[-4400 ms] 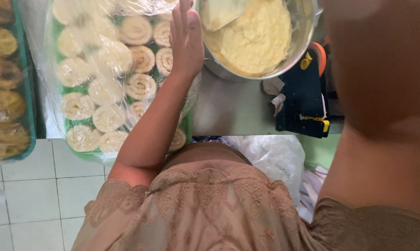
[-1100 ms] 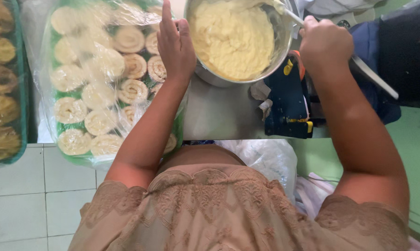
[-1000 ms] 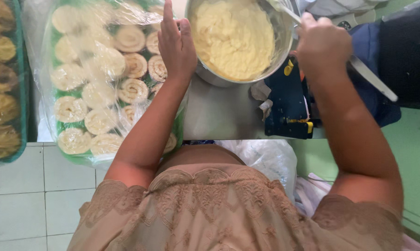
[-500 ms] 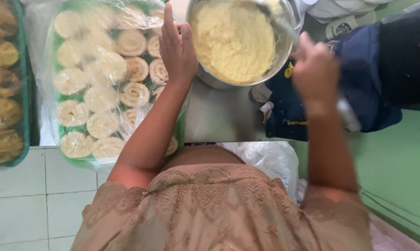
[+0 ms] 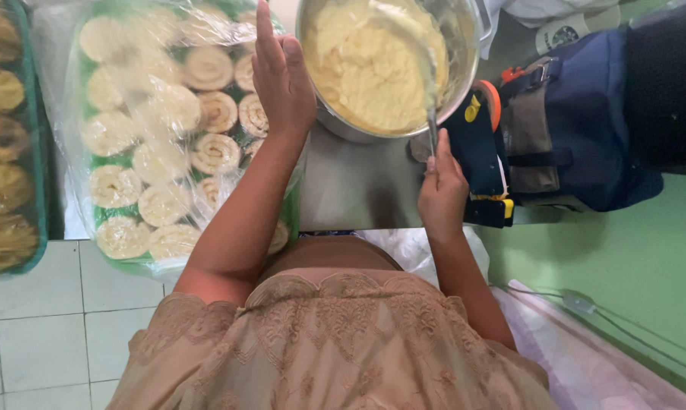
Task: The person kneads dough in a yellow bowl, wipes the stainless steel worktable with a cloth, then stands at a table with trays of rolled pastries and stirs a thick yellow batter in a large metal pot with a spoon, repeatedly lifting and turning the mixture.
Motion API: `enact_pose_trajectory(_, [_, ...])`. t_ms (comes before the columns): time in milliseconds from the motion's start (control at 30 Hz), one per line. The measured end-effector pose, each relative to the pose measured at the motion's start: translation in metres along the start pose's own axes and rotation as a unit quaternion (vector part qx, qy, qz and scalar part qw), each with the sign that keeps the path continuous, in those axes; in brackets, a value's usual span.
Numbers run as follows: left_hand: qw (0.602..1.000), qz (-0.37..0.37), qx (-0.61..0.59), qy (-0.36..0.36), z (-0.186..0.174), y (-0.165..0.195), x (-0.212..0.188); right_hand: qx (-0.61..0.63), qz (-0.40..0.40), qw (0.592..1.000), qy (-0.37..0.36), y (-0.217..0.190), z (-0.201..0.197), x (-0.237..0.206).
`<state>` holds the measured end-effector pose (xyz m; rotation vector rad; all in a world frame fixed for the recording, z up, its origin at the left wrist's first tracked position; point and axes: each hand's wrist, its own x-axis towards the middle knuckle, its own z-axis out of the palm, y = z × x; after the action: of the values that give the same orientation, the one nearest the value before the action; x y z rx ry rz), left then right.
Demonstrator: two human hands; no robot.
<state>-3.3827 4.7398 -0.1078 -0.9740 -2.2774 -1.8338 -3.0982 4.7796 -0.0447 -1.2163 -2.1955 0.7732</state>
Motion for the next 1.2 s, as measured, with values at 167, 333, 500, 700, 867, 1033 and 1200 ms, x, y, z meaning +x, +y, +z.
enact_pose_trajectory(167, [1.0, 0.021, -0.001, 0.006, 0.0016, -0.0039, 0.0003, -0.004, -0.121, 0.992, 0.034, 0.0076, 0.0038, 0.0012])
enact_pose_trajectory(333, [1.0, -0.017, 0.008, -0.002, 0.0045, -0.0088, -0.0015, 0.023, -0.048, 0.998, 0.016, 0.0078, 0.0011, 0.0054])
enact_pose_trajectory(500, [1.0, -0.018, 0.01, -0.002, 0.005, -0.0102, -0.0035, 0.018, 0.035, 0.999, -0.002, 0.0025, 0.0001, 0.0056])
enact_pose_trajectory(700, [1.0, -0.009, 0.016, -0.001, 0.0013, -0.007, -0.0028, 0.046, -0.059, 0.997, 0.012, 0.0027, 0.0013, 0.0068])
enact_pose_trajectory(867, [1.0, -0.009, 0.001, 0.0, 0.0002, -0.0055, -0.0037, 0.029, 0.085, 0.996, -0.02, 0.0047, 0.0039, 0.005])
enact_pose_trajectory(1033, [1.0, -0.024, -0.002, -0.008, 0.0002, -0.007, -0.0067, 0.024, -0.06, 0.998, 0.014, 0.0045, 0.0015, 0.0022])
enact_pose_trajectory(1200, [1.0, -0.012, 0.008, 0.002, 0.0012, -0.0099, -0.0087, 0.03, -0.018, 0.999, 0.002, 0.0052, 0.0004, -0.0007])
